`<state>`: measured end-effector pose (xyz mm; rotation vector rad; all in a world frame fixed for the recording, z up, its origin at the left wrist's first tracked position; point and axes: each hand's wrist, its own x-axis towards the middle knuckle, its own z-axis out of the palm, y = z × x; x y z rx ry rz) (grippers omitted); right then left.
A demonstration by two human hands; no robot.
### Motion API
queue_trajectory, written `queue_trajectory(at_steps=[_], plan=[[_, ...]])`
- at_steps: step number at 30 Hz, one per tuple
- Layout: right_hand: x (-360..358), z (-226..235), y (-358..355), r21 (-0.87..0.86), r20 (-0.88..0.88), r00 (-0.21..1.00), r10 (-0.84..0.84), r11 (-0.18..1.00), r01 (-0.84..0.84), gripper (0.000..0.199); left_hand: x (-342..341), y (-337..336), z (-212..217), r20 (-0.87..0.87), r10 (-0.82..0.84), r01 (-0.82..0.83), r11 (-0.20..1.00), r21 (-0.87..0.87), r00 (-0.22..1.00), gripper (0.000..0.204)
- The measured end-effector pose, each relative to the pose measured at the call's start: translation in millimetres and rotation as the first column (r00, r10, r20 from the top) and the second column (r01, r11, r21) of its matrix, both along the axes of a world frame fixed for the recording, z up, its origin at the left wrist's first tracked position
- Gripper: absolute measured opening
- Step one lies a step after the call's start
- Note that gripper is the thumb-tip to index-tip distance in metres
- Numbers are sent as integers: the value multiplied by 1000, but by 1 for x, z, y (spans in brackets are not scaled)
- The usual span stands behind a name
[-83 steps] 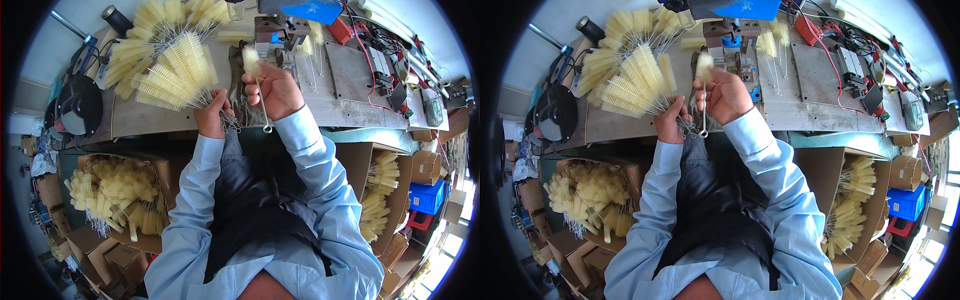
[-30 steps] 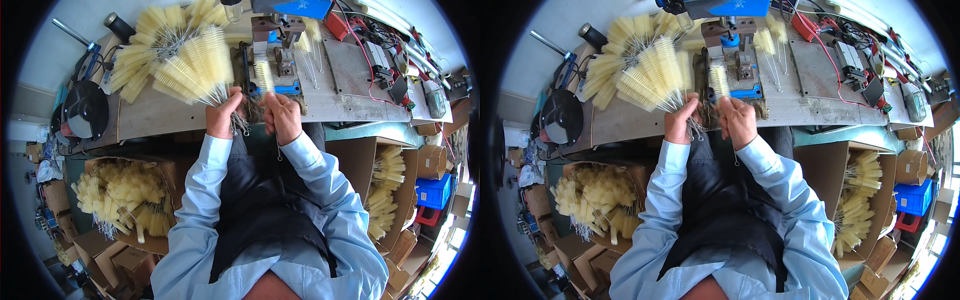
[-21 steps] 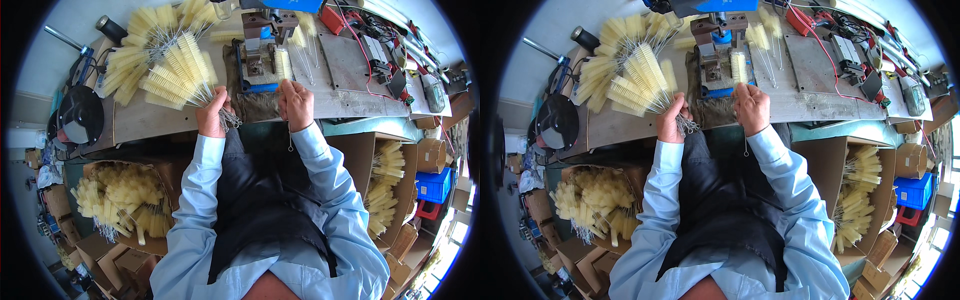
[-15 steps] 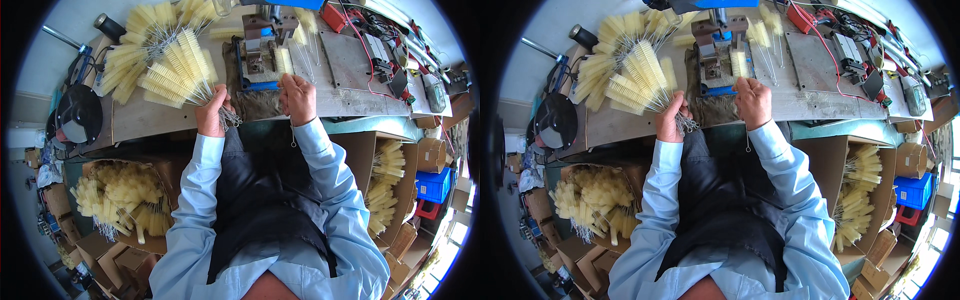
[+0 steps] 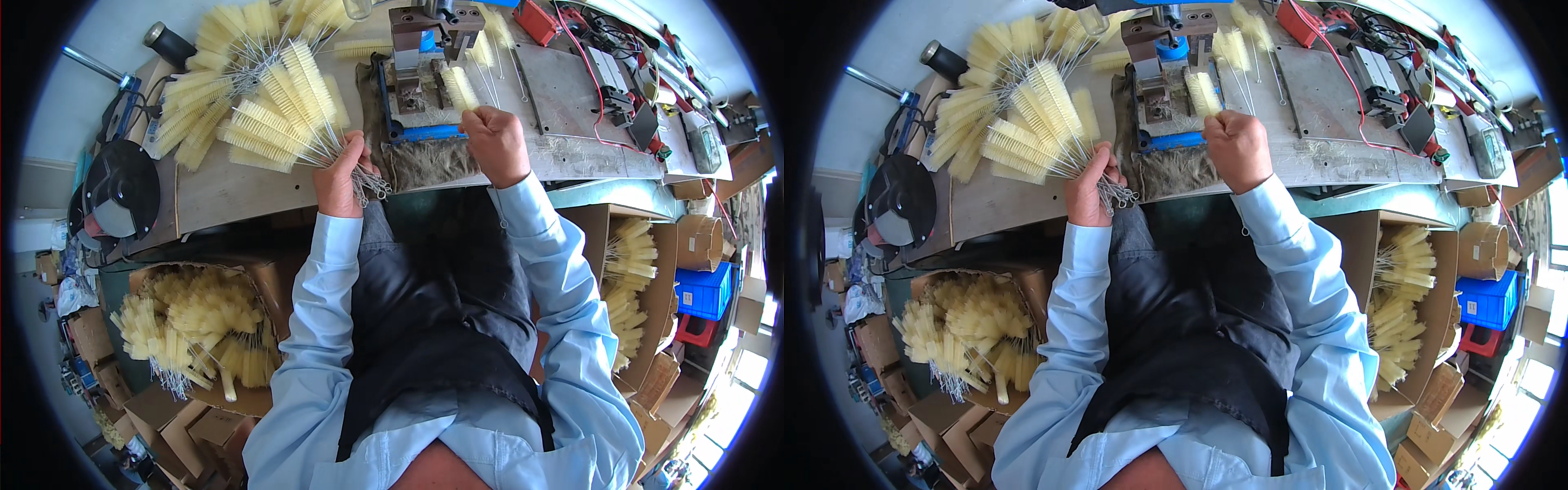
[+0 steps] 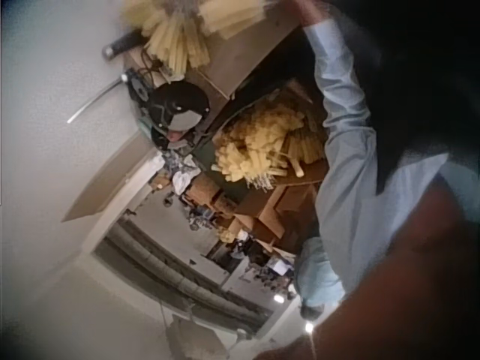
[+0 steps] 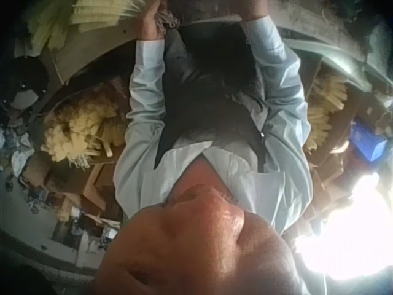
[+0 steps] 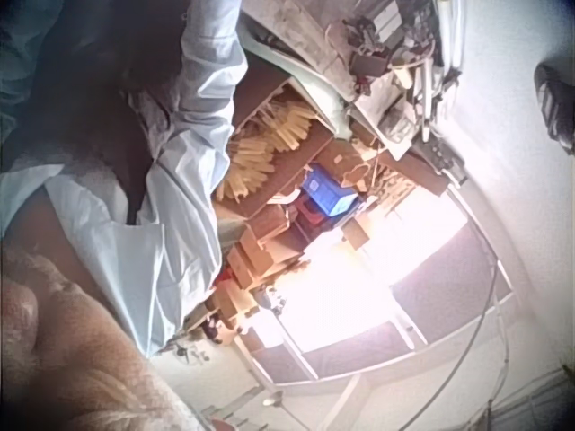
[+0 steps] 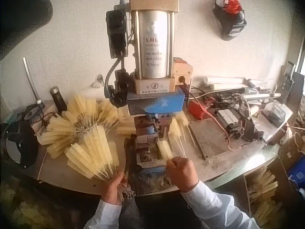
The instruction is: Assembling and inspecting small yellow brushes using a manual machine in a factory workshop.
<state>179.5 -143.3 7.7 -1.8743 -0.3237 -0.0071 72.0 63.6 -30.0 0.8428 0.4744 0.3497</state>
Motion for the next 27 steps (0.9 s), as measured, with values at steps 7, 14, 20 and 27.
queue_trajectory(at_steps=[7,14,20,27], plan=[[5,4,-2,-89,-152,988,-14,996,1,24,-3,0,-2,29,-13,12,1000,12,999,22],[0,19,-7,151,-332,941,58,988,-8,24,-2,1,-6,97,58,-62,997,39,994,15],[56,6,-35,-39,-323,936,-143,990,138,35,-3,0,-9,90,163,-159,986,-45,983,12],[50,-5,-20,50,246,884,-399,915,399,27,-10,4,-4,89,86,-74,989,-129,992,13]])
